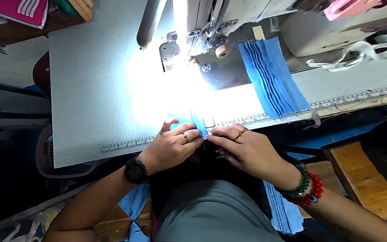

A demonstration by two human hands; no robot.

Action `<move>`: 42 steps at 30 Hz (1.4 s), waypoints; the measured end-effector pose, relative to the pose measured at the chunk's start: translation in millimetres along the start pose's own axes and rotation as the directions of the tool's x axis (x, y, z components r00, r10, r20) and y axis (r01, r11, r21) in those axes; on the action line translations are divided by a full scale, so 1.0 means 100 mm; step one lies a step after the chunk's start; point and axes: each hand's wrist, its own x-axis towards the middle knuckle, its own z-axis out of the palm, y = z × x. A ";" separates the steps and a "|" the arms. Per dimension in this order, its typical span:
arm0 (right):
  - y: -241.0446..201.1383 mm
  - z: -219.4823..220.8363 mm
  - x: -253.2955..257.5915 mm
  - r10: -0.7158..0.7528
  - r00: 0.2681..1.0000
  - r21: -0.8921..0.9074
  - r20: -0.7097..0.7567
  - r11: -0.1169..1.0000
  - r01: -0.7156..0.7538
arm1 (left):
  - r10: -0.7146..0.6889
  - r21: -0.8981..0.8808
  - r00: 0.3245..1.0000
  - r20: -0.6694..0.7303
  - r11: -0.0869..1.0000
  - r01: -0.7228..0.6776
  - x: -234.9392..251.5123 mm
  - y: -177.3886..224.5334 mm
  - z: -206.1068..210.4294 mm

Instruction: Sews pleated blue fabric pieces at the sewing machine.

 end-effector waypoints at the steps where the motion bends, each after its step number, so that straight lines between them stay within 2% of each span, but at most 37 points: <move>1: 0.02 0.00 -0.01 0.014 1.000 0.027 -0.021 1.000 -0.014 | -0.002 -0.011 1.000 -0.001 1.000 0.002 -0.01 -0.01 0.00; 5: 0.07 0.03 -0.01 0.022 0.995 0.069 -0.102 0.997 -0.015 | -0.001 -0.031 1.000 -0.009 1.000 0.000 -0.04 -0.03 0.01; 10: 0.05 0.16 -0.02 -0.024 0.990 -0.039 -0.142 0.999 0.019 | -0.003 -0.041 1.000 -0.013 0.999 0.002 -0.05 -0.03 0.02; 15: 0.04 0.19 0.00 -0.016 0.986 -0.030 -0.164 0.999 0.012 | -0.019 -0.042 1.000 -0.014 0.999 0.019 -0.05 -0.04 0.02; 20: 0.03 0.16 -0.01 -0.030 0.991 -0.055 -0.131 0.998 0.023 | -0.025 0.018 0.999 0.042 1.000 0.024 -0.03 -0.02 0.02; 27: 0.04 0.08 0.00 -0.047 0.996 -0.031 -0.072 0.998 0.045 | 0.008 0.017 1.000 0.025 1.000 -0.009 -0.03 -0.03 0.03; 34: -0.03 -0.05 0.11 -0.063 0.997 -0.153 0.032 0.986 0.068 | -0.017 0.017 0.998 0.058 1.000 0.016 0.04 -0.01 -0.04; 42: 0.12 -0.11 0.56 -0.070 0.994 -0.218 0.082 0.972 0.087 | -0.027 0.026 0.994 0.107 0.999 0.025 0.27 -0.38 -0.12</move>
